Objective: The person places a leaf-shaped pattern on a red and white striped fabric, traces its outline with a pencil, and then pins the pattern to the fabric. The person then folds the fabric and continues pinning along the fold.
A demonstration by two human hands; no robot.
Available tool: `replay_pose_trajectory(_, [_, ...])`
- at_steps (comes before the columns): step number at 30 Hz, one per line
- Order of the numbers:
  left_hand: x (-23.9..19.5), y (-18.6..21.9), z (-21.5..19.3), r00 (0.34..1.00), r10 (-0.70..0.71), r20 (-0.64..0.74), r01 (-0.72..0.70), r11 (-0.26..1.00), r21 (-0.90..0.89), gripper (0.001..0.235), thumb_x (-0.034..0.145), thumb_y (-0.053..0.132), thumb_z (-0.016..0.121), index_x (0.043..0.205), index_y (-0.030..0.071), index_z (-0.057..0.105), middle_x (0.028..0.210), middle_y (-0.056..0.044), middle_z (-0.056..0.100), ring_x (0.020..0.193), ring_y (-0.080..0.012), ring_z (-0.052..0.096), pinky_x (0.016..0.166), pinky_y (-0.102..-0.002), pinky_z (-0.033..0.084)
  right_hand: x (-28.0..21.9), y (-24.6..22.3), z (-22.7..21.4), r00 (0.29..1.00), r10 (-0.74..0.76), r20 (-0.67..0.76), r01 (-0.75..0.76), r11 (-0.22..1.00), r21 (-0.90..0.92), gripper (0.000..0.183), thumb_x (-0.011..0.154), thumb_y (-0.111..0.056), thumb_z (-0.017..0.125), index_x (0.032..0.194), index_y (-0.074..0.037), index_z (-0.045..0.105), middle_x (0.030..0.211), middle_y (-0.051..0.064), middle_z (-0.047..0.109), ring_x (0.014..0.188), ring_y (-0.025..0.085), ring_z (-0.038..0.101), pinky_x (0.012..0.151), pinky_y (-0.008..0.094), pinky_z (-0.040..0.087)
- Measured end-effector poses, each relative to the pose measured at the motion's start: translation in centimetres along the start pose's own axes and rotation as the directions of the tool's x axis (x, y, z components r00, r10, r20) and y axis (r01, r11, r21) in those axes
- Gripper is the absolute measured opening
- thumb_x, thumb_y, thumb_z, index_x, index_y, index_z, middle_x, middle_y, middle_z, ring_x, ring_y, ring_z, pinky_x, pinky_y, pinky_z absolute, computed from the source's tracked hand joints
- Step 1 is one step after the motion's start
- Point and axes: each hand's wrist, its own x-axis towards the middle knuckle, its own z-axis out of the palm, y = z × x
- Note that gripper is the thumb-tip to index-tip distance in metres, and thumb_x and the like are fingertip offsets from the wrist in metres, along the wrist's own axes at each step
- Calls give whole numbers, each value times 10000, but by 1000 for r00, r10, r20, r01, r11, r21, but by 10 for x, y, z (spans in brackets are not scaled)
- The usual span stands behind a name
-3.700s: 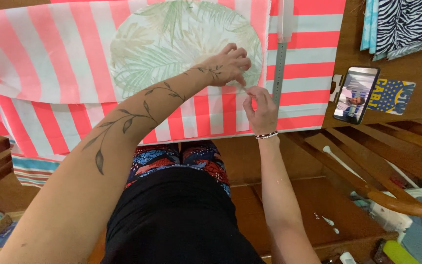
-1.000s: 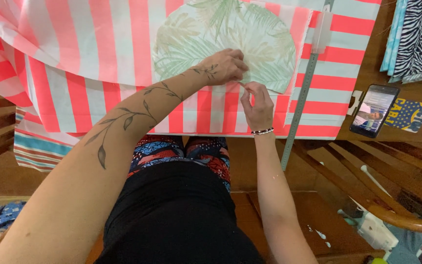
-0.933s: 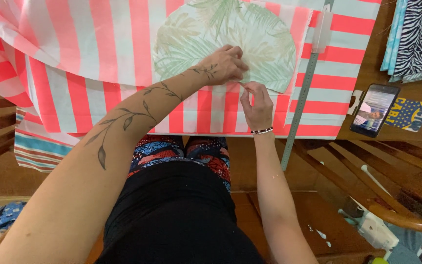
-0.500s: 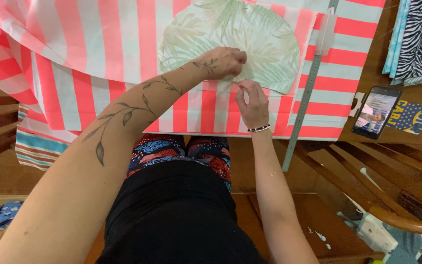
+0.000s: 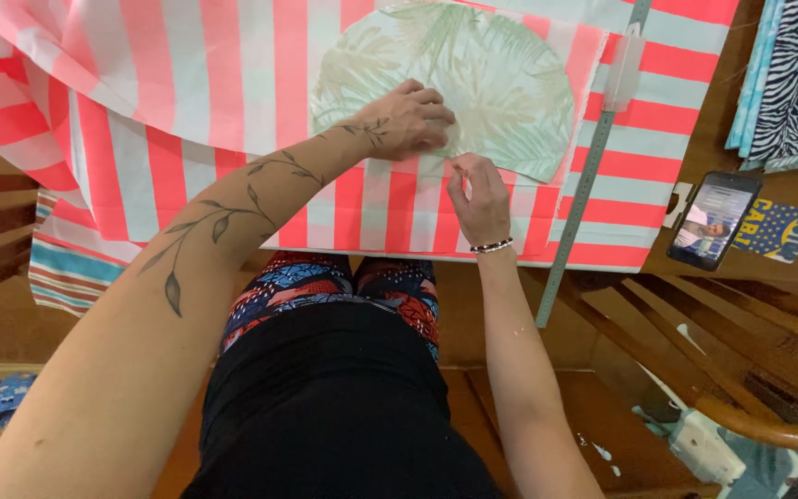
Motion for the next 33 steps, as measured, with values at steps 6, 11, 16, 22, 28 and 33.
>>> replay_pose_trajectory(6, [-5,-2,3,1000,0,-13,-1,995,-103,130,978,254,654,887,309,728,1366,38,647,1193,-285,548,946,-426,425,3,-6,5,999,8,32,-9,1000,18,59,1034,-27,530,1071,1,566,1006,154,623,854,273,602,750,358,532])
replay_pose_trajectory(11, [-12,-1,-5,993,-64,99,82,978,-192,249,896,182,701,1101,317,739,1481,-118,481,1307,-357,433,1059,-500,386,8,-12,12,999,-27,32,26,998,49,86,1003,30,530,1079,3,559,1008,156,618,861,286,611,742,362,536])
replay_pose_trajectory(16, [-18,4,-12,989,-147,-1,147,989,-30,346,876,151,696,1021,465,706,1216,-128,420,1135,-362,411,997,-578,336,15,-20,15,998,-30,48,26,996,85,93,993,42,535,1069,-4,559,1002,148,616,864,284,615,748,368,535])
replay_pose_trajectory(22, [-23,-7,9,985,-94,-145,97,995,12,90,942,307,707,1011,366,713,1106,-24,549,950,-243,519,812,-391,416,19,-24,20,996,-65,56,60,994,87,104,972,53,544,1052,-6,573,981,147,619,877,287,620,757,369,540])
replay_pose_trajectory(28, [-28,-15,17,982,-126,-139,102,981,-164,102,860,174,755,791,171,681,1061,-13,677,911,-217,594,733,-351,486,20,-26,27,994,-86,74,78,992,98,93,980,45,555,1059,-1,567,982,147,614,889,289,617,770,371,550])
replay_pose_trajectory(33, [-37,-12,4,993,-121,2,117,958,-261,131,933,204,699,832,147,761,1286,-92,686,1157,-268,604,961,-400,508,27,-33,32,988,-142,66,131,979,155,104,977,75,542,1061,19,567,1002,173,623,922,308,629,826,378,549])
